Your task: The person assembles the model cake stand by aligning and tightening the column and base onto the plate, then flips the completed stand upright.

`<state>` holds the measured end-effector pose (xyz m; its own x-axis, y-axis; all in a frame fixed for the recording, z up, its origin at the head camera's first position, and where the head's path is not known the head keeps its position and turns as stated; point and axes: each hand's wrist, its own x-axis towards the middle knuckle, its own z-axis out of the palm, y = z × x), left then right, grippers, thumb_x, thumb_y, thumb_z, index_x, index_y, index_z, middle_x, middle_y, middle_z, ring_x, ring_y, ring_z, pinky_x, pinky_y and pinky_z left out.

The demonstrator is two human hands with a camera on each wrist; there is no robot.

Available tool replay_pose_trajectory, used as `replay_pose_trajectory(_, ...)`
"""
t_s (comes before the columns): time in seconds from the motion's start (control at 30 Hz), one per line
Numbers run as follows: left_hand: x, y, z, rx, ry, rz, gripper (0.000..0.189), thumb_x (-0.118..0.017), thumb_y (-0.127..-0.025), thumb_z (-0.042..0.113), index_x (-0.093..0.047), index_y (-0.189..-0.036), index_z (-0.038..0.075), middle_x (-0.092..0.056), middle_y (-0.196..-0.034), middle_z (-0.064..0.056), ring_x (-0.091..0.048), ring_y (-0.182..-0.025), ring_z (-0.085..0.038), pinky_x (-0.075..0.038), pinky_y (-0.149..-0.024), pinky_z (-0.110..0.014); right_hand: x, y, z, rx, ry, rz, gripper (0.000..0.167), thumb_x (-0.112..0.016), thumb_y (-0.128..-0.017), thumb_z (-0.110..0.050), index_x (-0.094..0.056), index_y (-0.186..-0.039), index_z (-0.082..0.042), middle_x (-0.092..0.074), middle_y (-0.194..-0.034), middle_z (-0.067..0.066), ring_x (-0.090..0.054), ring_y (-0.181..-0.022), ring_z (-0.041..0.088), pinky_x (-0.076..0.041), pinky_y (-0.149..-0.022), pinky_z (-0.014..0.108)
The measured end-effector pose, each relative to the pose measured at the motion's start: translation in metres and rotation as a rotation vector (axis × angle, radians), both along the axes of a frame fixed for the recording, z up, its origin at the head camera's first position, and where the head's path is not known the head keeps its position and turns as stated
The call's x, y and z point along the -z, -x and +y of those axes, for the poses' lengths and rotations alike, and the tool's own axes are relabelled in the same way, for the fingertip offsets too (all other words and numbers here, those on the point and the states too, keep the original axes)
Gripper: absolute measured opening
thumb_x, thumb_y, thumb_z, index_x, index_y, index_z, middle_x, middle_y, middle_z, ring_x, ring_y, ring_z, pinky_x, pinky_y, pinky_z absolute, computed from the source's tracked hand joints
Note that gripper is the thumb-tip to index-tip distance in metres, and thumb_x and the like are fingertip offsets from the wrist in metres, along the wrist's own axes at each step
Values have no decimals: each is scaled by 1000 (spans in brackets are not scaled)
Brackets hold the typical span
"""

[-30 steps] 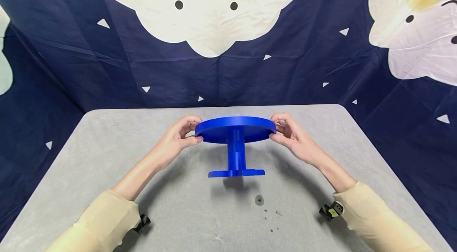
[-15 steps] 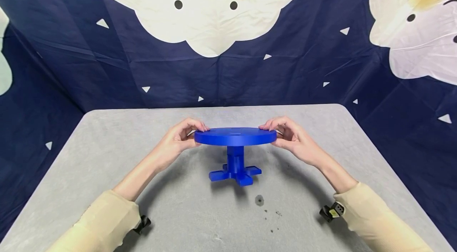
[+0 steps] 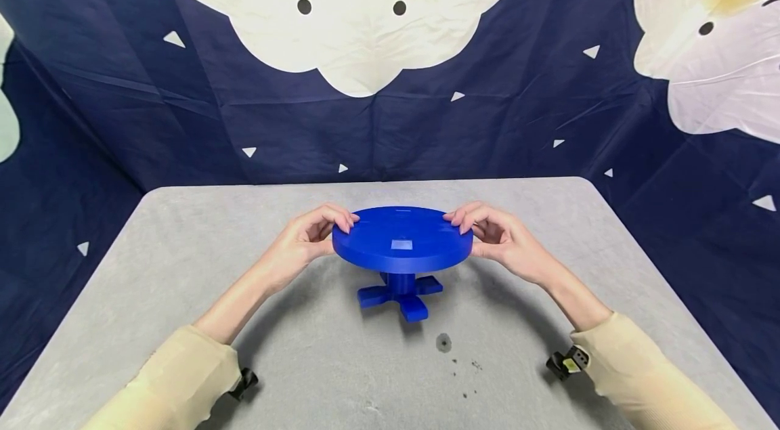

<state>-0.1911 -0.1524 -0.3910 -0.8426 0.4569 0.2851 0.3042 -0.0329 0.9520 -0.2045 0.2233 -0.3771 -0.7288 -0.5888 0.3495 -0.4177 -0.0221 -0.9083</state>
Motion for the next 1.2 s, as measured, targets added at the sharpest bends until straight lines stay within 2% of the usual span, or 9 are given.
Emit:
replay_pose_trajectory(0.3, 2, -1, -1, -2, 28, 60, 18, -66, -92, -10, -62, -106, 0, -64, -129, -9, -60, -131, -13, -46, -112, -17, 1, -3, 1, -2, -43, 4, 23, -70, -87, 13, -62, -102, -2, -60, -130, 17, -58, -136, 24, -50, -113, 26)
replay_pose_trajectory(0.63, 0, -6, 0, -27, 102, 76, 16, -70, -92, -4, -66, -105, 5, -63, -131, -14, -58, -131, -14, -42, -116, -17, 3, -3, 3, 9, -72, 18, 23, -73, -86, 11, -64, -101, -3, -61, -131, 19, -57, -138, 25, -49, -113, 26)
replay_pose_trajectory(0.77, -1, -7, 0, -49, 126, 91, 24, -73, -90, -2, -67, -112, 4, -61, -133, -15, -56, -132, -14, -37, -120, -16, 5, -3, 3, 16, -71, 29, 23, -73, -86, 11, -63, -103, -2, -60, -134, 23, -56, -139, 23, -47, -116, 25)
replay_pose_trajectory(0.87, -2, -8, -1, -84, 160, 82, 44, -77, -87, 0, -64, -129, 4, -61, -138, -15, -55, -135, -14, -37, -122, -19, 5, -4, 3, 13, -66, 28, 28, -72, -87, 11, -61, -110, 1, -57, -139, 26, -55, -140, 20, -46, -118, 26)
replay_pose_trajectory(1.0, -2, -9, -3, -141, 215, 60, 72, -82, -84, 4, -53, -149, 16, -58, -147, -7, -53, -140, -14, -38, -124, -34, 6, -4, 3, 1, -69, 19, 47, -72, -87, 11, -57, -131, 7, -50, -148, 30, -53, -142, 20, -43, -120, 28)
replay_pose_trajectory(1.07, -2, -8, -4, -155, 236, 59, 77, -83, -84, 6, -50, -152, 21, -56, -149, -6, -52, -140, -17, -39, -123, -43, 6, -4, 3, 2, -91, 15, 58, -73, -88, 10, -52, -142, 7, -48, -151, 30, -52, -144, 21, -42, -120, 28)
replay_pose_trajectory(1.2, -2, -8, -6, -166, 284, 70, 79, -83, -85, 10, -48, -154, 25, -57, -146, -6, -53, -139, -23, -42, -120, -50, 6, -4, 5, 14, -145, -16, 73, -74, -88, 7, -43, -154, 0, -44, -159, 23, -49, -147, 19, -41, -120, 25)
